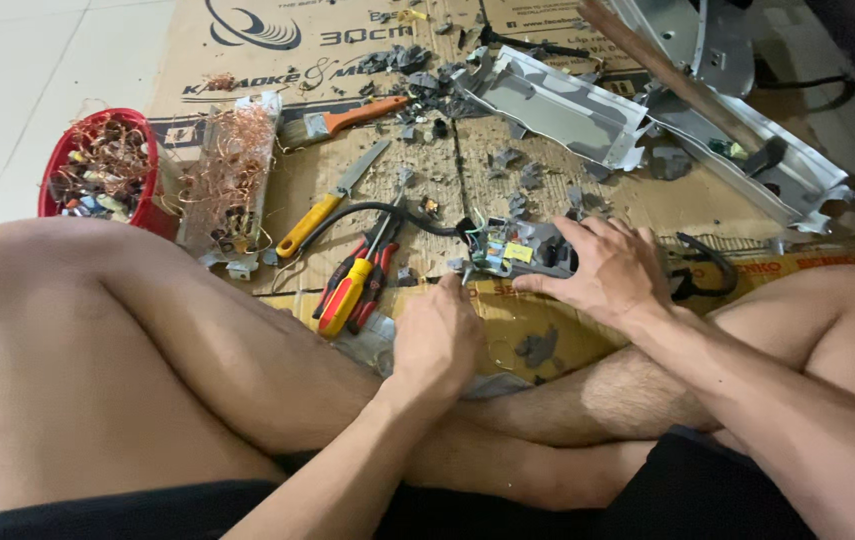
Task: The person sits on the floor and disassembles a small electronic device, using pliers and a screwdriver to remove components and wires. They place the extracted parts into a red container nearby.
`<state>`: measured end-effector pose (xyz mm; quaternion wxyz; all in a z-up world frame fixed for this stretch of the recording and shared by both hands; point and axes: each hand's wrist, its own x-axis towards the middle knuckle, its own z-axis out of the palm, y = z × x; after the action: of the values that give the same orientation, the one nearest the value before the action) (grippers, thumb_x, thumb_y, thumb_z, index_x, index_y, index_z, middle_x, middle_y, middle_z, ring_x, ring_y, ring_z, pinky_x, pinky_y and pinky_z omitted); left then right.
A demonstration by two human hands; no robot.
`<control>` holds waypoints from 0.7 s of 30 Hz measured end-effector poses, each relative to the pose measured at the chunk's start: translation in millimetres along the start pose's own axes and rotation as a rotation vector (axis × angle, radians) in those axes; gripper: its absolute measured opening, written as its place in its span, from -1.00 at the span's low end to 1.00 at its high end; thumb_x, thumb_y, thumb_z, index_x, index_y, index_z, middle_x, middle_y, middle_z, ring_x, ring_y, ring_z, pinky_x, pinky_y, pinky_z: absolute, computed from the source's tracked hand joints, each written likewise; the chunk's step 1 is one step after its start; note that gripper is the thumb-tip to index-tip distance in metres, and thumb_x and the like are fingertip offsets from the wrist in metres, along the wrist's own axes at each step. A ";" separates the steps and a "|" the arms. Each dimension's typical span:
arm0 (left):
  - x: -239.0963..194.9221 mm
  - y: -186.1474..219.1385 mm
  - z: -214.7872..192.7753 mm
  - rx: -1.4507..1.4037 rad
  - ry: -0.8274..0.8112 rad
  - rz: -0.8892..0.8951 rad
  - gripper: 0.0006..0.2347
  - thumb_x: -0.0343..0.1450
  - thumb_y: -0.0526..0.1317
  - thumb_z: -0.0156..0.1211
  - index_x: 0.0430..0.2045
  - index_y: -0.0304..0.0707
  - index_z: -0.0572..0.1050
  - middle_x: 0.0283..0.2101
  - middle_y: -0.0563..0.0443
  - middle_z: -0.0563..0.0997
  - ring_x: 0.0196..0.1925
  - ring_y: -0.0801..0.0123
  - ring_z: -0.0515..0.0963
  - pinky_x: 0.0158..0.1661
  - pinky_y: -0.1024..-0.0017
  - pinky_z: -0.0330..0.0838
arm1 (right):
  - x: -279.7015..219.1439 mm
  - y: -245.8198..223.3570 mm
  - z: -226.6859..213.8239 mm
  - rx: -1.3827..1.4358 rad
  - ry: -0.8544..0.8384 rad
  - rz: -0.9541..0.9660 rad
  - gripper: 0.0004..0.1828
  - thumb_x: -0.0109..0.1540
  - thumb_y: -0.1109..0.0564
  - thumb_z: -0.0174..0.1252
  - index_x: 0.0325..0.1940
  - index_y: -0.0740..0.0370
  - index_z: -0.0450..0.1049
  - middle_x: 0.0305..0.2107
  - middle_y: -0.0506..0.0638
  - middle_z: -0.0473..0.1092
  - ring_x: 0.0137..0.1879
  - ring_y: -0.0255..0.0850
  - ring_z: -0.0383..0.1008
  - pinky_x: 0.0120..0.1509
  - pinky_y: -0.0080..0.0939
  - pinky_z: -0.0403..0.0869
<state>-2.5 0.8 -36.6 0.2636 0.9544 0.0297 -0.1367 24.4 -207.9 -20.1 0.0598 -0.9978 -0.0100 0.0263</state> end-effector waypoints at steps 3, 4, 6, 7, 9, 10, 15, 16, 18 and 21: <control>0.5 -6.0 4.4 0.072 -0.021 0.071 -0.76 0.51 -0.10 -0.17 -0.29 -0.11 0.51 -0.39 -0.26 0.68 -0.19 -0.16 0.72 -0.21 -0.02 0.61 | 1.9 3.8 4.1 -0.017 0.003 -0.006 0.10 0.01 -0.82 -0.05 0.37 -0.12 0.33 0.07 0.02 0.46 0.19 -0.11 0.45 0.15 -0.04 0.32; 0.9 -5.0 10.6 0.073 -0.024 0.072 -0.76 0.51 -0.10 -0.17 -0.29 -0.11 0.51 -0.39 -0.26 0.68 -0.19 -0.16 0.72 -0.21 -0.02 0.61 | 0.1 2.1 2.4 -0.017 0.001 -0.003 0.10 0.01 -0.82 -0.05 0.37 -0.12 0.33 0.07 0.02 0.46 0.19 -0.11 0.45 0.15 -0.04 0.32; 4.1 -2.1 21.0 0.087 -0.049 0.097 -0.75 0.49 -0.12 -0.14 -0.30 -0.13 0.56 -0.40 -0.31 0.68 -0.22 -0.20 0.72 -0.22 -0.05 0.62 | -1.4 -1.5 -2.5 -0.007 0.019 0.007 0.04 0.01 -0.79 0.00 0.35 -0.15 0.35 0.06 0.00 0.47 0.20 -0.11 0.46 0.16 -0.02 0.32; 6.2 -3.8 20.3 0.088 -0.053 0.102 -0.75 0.49 -0.12 -0.14 -0.30 -0.13 0.56 -0.40 -0.31 0.68 -0.22 -0.20 0.72 -0.22 -0.05 0.62 | -2.9 -2.8 -4.6 -0.007 0.018 0.013 0.04 0.01 -0.79 0.00 0.35 -0.15 0.35 0.06 0.00 0.47 0.20 -0.11 0.46 0.16 -0.02 0.32; 11.4 -6.3 18.3 0.224 -0.048 0.099 -0.78 0.50 -0.13 -0.14 -0.28 -0.08 0.53 -0.37 -0.20 0.70 -0.19 -0.08 0.73 -0.20 0.01 0.62 | -4.7 -5.4 -9.9 0.031 0.031 0.014 0.02 0.01 -0.75 0.09 0.35 -0.14 0.35 0.04 0.01 0.48 0.18 -0.09 0.47 0.14 0.01 0.33; -2.9 7.9 0.7 0.224 -0.050 0.105 -0.78 0.50 -0.13 -0.14 -0.28 -0.08 0.53 -0.37 -0.20 0.70 -0.19 -0.08 0.73 -0.20 0.01 0.62 | -1.6 -1.0 -3.8 0.030 0.032 0.020 0.02 0.01 -0.75 0.09 0.35 -0.14 0.35 0.04 0.01 0.48 0.18 -0.09 0.47 0.14 0.01 0.33; -14.1 12.5 -28.7 -0.029 -0.036 -0.009 -0.72 0.52 -0.07 -0.21 -0.24 -0.14 0.50 -0.35 -0.37 0.67 -0.14 -0.26 0.69 -0.14 -0.10 0.57 | 2.1 1.1 8.3 0.077 0.026 0.037 0.02 -0.01 -0.71 0.16 0.36 -0.17 0.33 0.05 -0.03 0.44 0.19 -0.11 0.43 0.16 0.02 0.26; -11.9 7.9 -25.0 -0.030 -0.032 -0.014 -0.72 0.52 -0.07 -0.21 -0.24 -0.14 0.50 -0.35 -0.37 0.67 -0.14 -0.26 0.69 -0.14 -0.10 0.57 | 5.2 0.9 10.4 0.078 0.025 0.030 0.02 -0.01 -0.71 0.16 0.36 -0.17 0.33 0.05 -0.03 0.44 0.19 -0.11 0.43 0.16 0.02 0.26; -8.7 2.4 -13.0 -0.035 -0.001 0.041 -0.71 0.53 -0.09 -0.22 -0.28 -0.17 0.52 -0.35 -0.36 0.68 -0.14 -0.24 0.70 -0.13 -0.08 0.58 | 7.0 6.8 15.1 0.074 0.005 0.016 0.09 -0.01 -0.79 0.08 0.37 -0.12 0.32 0.02 0.03 0.44 0.16 -0.07 0.42 0.15 0.03 0.27; -5.8 0.8 -3.0 0.037 0.018 0.072 -0.75 0.54 -0.13 -0.21 -0.28 -0.08 0.52 -0.37 -0.28 0.69 -0.19 -0.10 0.73 -0.17 -0.01 0.62 | 2.8 3.8 10.5 0.020 0.035 0.022 0.09 -0.06 -0.81 0.07 0.34 -0.19 0.33 0.02 -0.03 0.44 0.18 -0.08 0.44 0.15 0.07 0.28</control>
<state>-7.2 1.8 -32.2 0.2502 0.9608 -0.0050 -0.1190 26.7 -210.4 -31.1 0.0696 -0.9975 0.0022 0.0096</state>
